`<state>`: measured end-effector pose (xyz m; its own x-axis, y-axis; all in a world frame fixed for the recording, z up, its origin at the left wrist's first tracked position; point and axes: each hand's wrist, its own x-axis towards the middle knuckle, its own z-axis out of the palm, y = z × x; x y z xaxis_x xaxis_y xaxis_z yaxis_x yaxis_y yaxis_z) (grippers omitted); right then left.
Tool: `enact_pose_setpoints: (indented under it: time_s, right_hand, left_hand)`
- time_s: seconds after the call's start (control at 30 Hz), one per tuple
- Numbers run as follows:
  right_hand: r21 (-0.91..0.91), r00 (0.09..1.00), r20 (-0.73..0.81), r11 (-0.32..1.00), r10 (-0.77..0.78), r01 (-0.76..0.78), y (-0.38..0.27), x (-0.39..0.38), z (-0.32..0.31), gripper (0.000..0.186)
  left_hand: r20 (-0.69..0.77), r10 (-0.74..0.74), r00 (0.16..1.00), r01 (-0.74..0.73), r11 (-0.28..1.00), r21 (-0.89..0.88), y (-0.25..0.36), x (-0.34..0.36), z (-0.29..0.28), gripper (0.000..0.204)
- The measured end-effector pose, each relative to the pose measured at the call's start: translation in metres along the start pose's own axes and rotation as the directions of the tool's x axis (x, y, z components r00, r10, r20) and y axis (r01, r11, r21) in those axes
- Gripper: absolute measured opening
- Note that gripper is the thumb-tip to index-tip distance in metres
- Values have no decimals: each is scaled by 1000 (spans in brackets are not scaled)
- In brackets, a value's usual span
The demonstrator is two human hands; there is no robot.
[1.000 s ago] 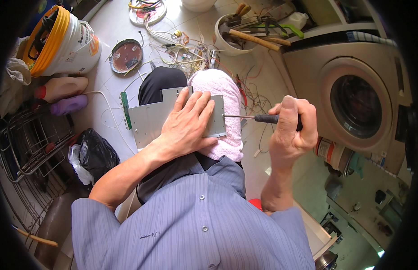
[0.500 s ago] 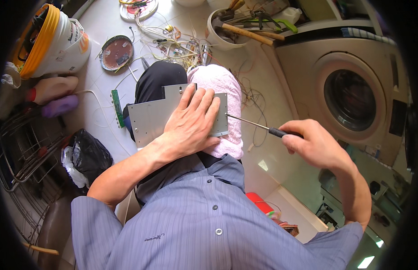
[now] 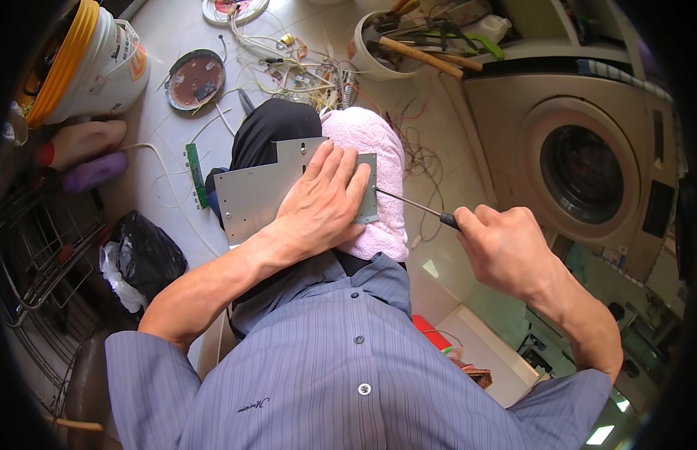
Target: The person disassembles a metal electronic casing using a screwdriver, removes a black plastic component, and then handles a green circuit board and some wiring.
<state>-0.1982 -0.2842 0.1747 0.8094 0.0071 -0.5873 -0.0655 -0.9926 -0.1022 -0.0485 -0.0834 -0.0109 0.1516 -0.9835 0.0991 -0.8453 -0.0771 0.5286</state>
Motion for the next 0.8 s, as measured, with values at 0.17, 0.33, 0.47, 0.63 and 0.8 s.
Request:
enact_pose_setpoints:
  time_s: [0.17, 0.33, 0.47, 0.63, 0.8]
  right_hand:
    - [-413, 962, -47, 882, -269, 227, -3, -7, 16, 46]
    - [-14, 981, -172, 996, -94, 92, 2, -12, 26, 37]
    - [553, 958, 124, 784, 259, -284, -9, -8, 9, 34]
    - [583, 793, 516, 546, 323, -602, -9, 7, -8, 34]
    - [432, 912, 304, 813, 276, -390, -8, 14, -8, 31]
  left_hand:
    - [-10, -5, 1000, 5, 1000, 13, -2, 0, 1, 92]
    - [-38, 3, 999, -2, 1000, 17, -1, 3, 3, 92]
    - [-53, 10, 999, -9, 1000, 12, 1, 2, 3, 93]
    - [-72, 26, 997, -28, 999, -26, 1, -2, 5, 96]
    - [-104, 30, 994, -35, 998, -46, 0, -2, 7, 96]
